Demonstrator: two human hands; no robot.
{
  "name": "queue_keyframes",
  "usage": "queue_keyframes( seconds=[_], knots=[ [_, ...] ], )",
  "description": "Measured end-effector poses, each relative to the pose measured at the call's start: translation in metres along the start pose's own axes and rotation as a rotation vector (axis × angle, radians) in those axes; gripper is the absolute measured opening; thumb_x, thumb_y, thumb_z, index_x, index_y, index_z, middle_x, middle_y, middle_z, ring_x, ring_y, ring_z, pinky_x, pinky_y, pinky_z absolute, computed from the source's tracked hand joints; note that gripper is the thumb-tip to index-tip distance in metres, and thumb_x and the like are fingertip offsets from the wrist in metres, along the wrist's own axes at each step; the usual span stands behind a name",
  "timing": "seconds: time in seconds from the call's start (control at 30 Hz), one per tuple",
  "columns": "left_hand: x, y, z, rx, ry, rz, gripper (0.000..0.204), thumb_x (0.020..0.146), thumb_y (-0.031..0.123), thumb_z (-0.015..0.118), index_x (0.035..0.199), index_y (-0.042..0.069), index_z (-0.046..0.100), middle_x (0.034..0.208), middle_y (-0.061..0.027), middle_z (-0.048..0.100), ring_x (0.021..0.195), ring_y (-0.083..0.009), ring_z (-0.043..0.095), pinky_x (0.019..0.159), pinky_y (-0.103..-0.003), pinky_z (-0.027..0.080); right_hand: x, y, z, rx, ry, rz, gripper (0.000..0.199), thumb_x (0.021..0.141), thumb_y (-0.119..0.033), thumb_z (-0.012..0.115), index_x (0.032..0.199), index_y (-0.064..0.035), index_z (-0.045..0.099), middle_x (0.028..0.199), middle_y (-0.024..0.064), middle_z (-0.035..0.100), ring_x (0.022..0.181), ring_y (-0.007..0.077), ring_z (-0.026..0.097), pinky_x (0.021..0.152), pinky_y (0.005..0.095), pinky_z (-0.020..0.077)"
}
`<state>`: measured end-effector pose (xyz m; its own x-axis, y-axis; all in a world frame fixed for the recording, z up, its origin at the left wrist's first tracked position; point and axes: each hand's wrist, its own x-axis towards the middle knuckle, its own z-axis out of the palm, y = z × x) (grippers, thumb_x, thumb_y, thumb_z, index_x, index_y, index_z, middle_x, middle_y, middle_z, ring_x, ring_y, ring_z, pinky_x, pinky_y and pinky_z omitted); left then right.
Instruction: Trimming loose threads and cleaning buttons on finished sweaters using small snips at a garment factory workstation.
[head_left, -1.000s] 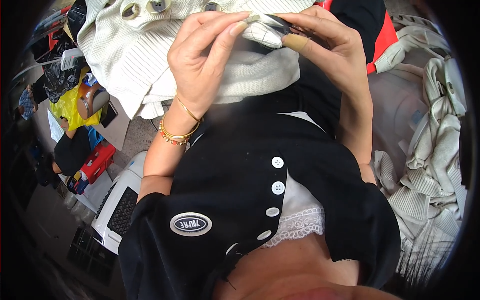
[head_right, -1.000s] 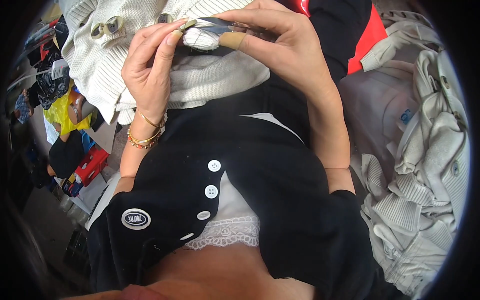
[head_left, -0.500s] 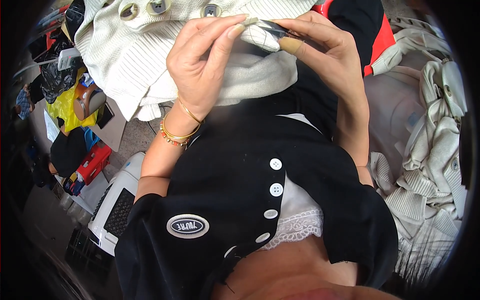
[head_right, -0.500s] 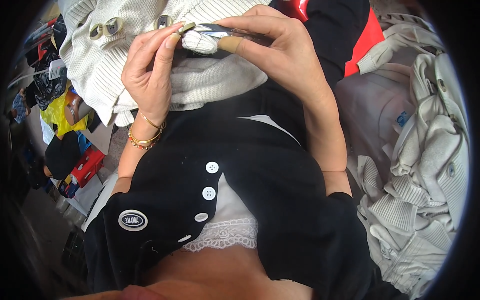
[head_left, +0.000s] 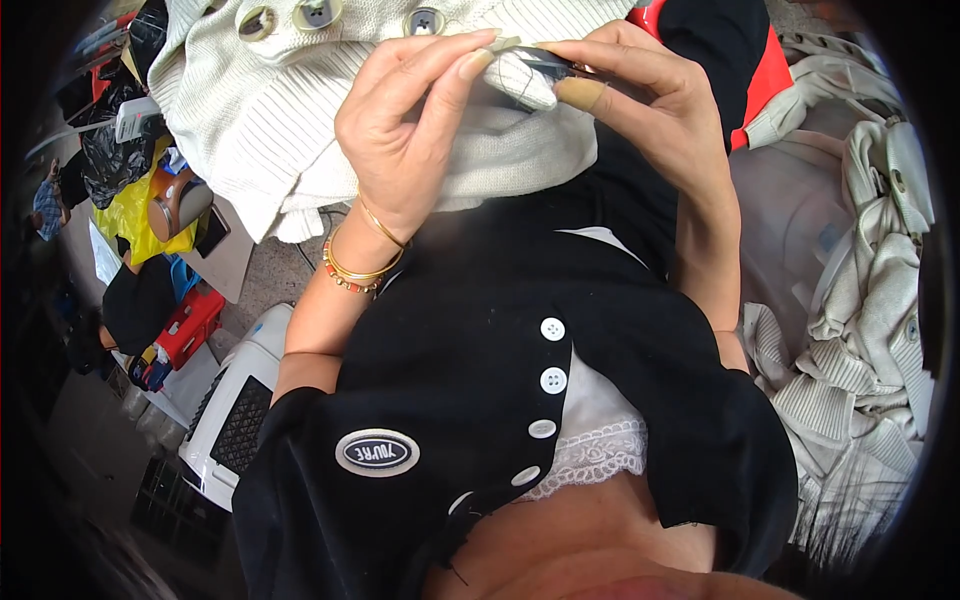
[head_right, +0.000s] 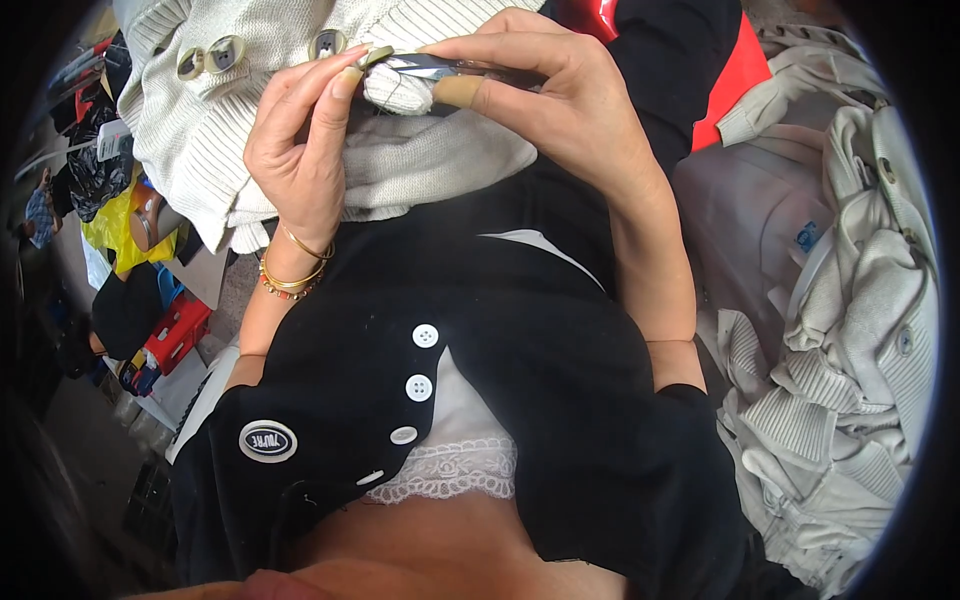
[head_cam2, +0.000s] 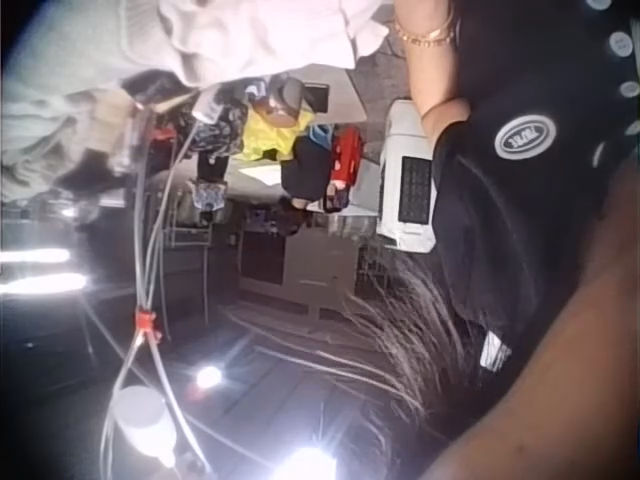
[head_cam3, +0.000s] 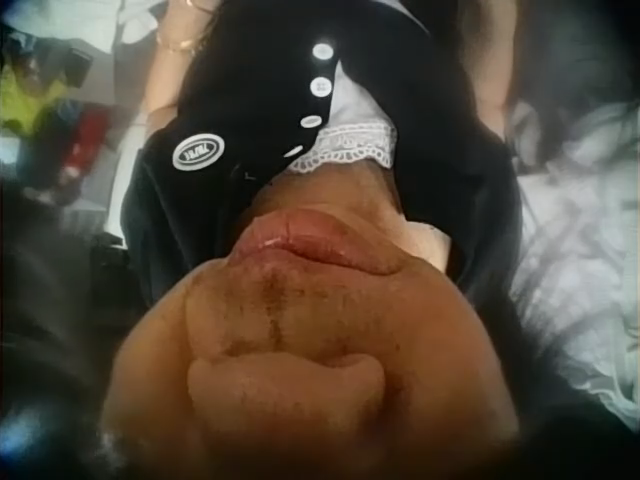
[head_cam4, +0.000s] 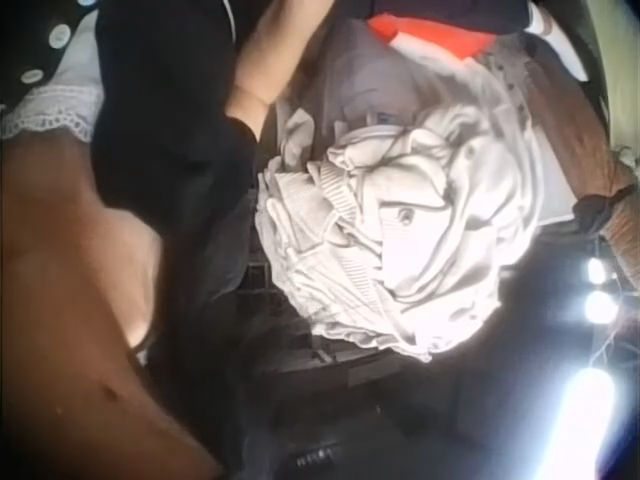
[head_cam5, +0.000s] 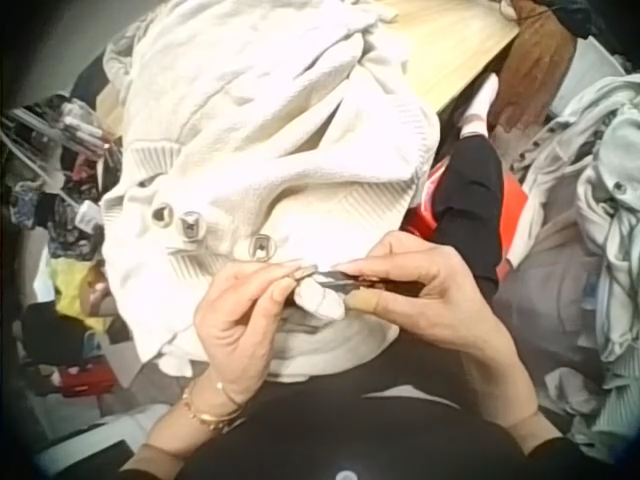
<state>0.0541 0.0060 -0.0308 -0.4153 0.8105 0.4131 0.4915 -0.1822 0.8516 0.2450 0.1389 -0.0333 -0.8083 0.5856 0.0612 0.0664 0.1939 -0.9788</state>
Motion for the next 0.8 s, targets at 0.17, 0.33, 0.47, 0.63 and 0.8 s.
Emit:
queue_keyframes(
  seconds=[0.17, 0.33, 0.47, 0.63, 0.8],
  knots=[
    [-0.0003, -0.0022, -0.0012, -0.01, -0.007, 0.009, 0.02, 0.092, 0.003, 0.074, 0.111, 0.005, 0.079, 0.093, -0.0051, 0.07, 0.079, -0.0102, 0.062, 0.071, -0.023, 0.05, 0.0017, -0.0015, 0.0011, 0.058, -0.025, 0.016, 0.034, 0.086, 0.003, 0.074, 0.12, 0.0005, 0.075, 0.09, 0.0001, 0.061, 0.084, 0.0081, 0.053, 0.071, 0.0221, 0.04],
    [-0.0002, -0.0007, -0.0003, -0.016, -0.004, 0.007, 0.02, 0.092, 0.003, 0.074, 0.111, 0.005, 0.079, 0.094, -0.0051, 0.07, 0.079, -0.0093, 0.063, 0.07, -0.022, 0.05, 0.002, 0.0024, 0.0006, 0.171, -0.05, 0.014, 0.033, 0.087, 0.003, 0.073, 0.12, 0.0008, 0.074, 0.09, -0.0001, 0.062, 0.084, 0.0078, 0.053, 0.072, 0.0223, 0.0396],
    [-0.0008, -0.0014, -0.0001, -0.024, -0.003, 0.008, 0.02, 0.092, 0.002, 0.074, 0.111, 0.005, 0.079, 0.094, -0.0051, 0.071, 0.079, -0.0089, 0.063, 0.07, -0.022, 0.05, 0.0028, 0.0, 0.0, 0.166, -0.056, 0.047, 0.034, 0.087, 0.003, 0.073, 0.12, 0.001, 0.074, 0.09, -0.0003, 0.062, 0.084, 0.0077, 0.053, 0.072, 0.0224, 0.0397],
    [-0.0019, -0.0008, 0.0002, -0.031, -0.008, -0.006, 0.02, 0.092, 0.002, 0.074, 0.111, 0.005, 0.079, 0.095, -0.005, 0.071, 0.079, -0.0087, 0.063, 0.069, -0.022, 0.05, 0.0, 0.0035, -0.0048, 0.108, -0.052, 0.067, 0.034, 0.086, 0.003, 0.073, 0.12, 0.0009, 0.074, 0.088, -0.0008, 0.061, 0.084, 0.0074, 0.052, 0.071, 0.0221, 0.0386],
    [-0.0022, -0.0021, -0.0002, -0.028, -0.003, 0.003, 0.02, 0.091, 0.001, 0.075, 0.11, 0.005, 0.079, 0.094, -0.005, 0.071, 0.079, -0.009, 0.063, 0.069, -0.022, 0.05, 0.0009, 0.0057, -0.0077, 0.11, -0.07, 0.044, 0.034, 0.085, 0.004, 0.073, 0.119, 0.0006, 0.075, 0.088, -0.001, 0.061, 0.083, 0.0072, 0.052, 0.07, 0.0221, 0.0375]
  ],
)
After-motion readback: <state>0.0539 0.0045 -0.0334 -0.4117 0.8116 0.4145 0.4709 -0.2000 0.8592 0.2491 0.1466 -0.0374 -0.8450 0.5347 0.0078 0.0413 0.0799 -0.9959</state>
